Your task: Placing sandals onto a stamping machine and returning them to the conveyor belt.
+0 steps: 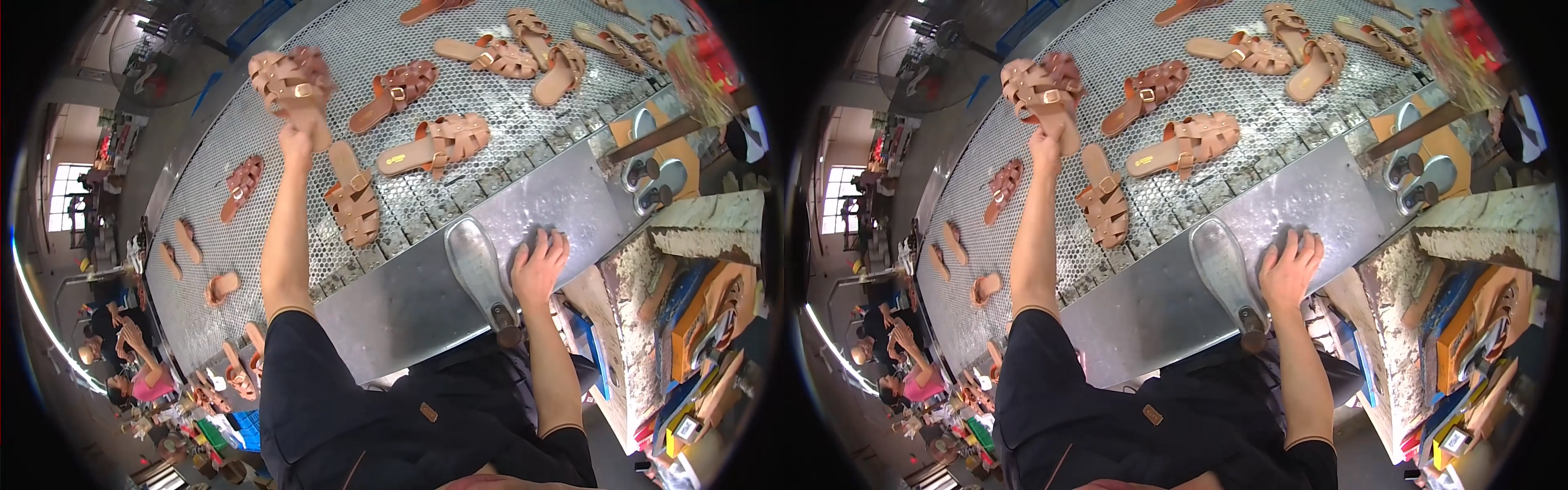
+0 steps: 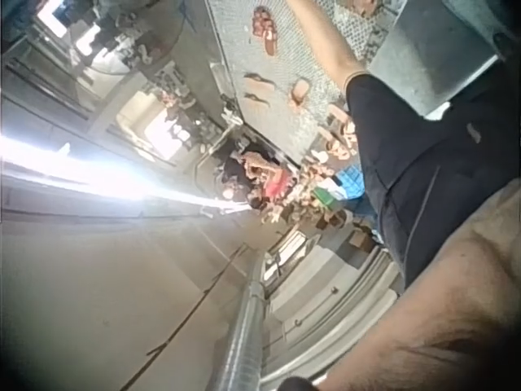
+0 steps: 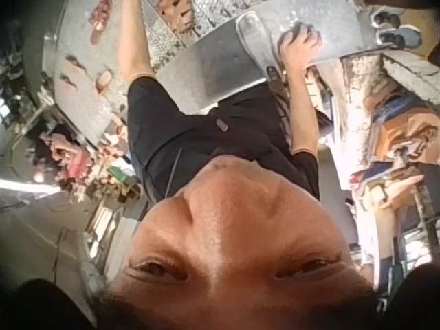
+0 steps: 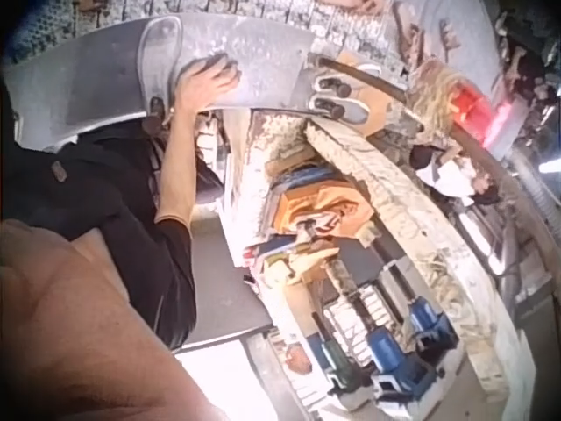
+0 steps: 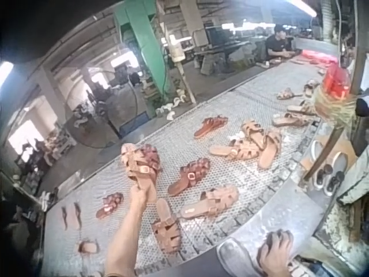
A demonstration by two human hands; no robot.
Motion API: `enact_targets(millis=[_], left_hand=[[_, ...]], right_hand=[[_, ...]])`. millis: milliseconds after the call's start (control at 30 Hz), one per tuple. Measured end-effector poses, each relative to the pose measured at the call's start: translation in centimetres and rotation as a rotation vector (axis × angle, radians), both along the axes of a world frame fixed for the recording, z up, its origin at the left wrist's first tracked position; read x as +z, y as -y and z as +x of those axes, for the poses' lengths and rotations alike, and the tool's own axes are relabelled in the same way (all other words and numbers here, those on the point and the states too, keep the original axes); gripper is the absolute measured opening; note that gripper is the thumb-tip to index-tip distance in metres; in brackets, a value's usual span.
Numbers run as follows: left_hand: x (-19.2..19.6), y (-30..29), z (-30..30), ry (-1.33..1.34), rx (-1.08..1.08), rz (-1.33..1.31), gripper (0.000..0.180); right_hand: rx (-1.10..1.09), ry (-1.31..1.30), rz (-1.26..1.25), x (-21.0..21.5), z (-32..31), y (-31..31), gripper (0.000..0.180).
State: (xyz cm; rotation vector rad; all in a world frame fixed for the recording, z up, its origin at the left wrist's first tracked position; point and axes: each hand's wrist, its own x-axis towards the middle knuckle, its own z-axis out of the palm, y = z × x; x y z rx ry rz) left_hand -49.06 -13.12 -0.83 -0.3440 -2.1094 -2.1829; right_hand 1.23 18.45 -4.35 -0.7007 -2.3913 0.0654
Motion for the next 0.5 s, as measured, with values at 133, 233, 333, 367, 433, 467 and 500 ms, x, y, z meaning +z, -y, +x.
enact_targets(millis=[133, 233, 333, 367, 433, 467, 500], left_hand=[[5.7, -11.6, 9.7, 0.189, -0.426, 0.407, 0.027], [4.1, -19.1, 12.2, 0.186, -0.49, 0.355, 0.028], [3.7, -26.1, 17.1, 0.075, -0.557, 0.202, 0.033], [3.3, -25.4, 17.6, 0.067, -0.631, 0.404, 0.034], [7.4, -24.7, 23.3, 0.15, -0.834, 0.583, 0.056], [8.7, -23.7, 26.1, 0.222, -0.936, 0.601, 0.066], [6.7, -22.6, 27.9, 0.3, -1.028, 0.588, 0.073]], right_hand=[[-0.016, -0.045, -0.03, 0.1, -0.1, 0.4, 0.053], [0.028, -0.082, -0.084, 1.5, 1.1, 0.2, 0.052], [-0.029, -0.205, -0.203, 1.7, 6.6, -1.4, 0.052], [-0.078, -0.251, -0.216, 2.9, 8.7, -1.6, 0.051], [-0.177, -0.422, -0.17, 5.9, 14.1, -4.1, 0.052], [-0.255, -0.549, -0.115, 6.0, 17.2, -4.9, 0.054], [-0.413, -0.582, -0.049, 6.3, 21.5, -4.3, 0.06]])
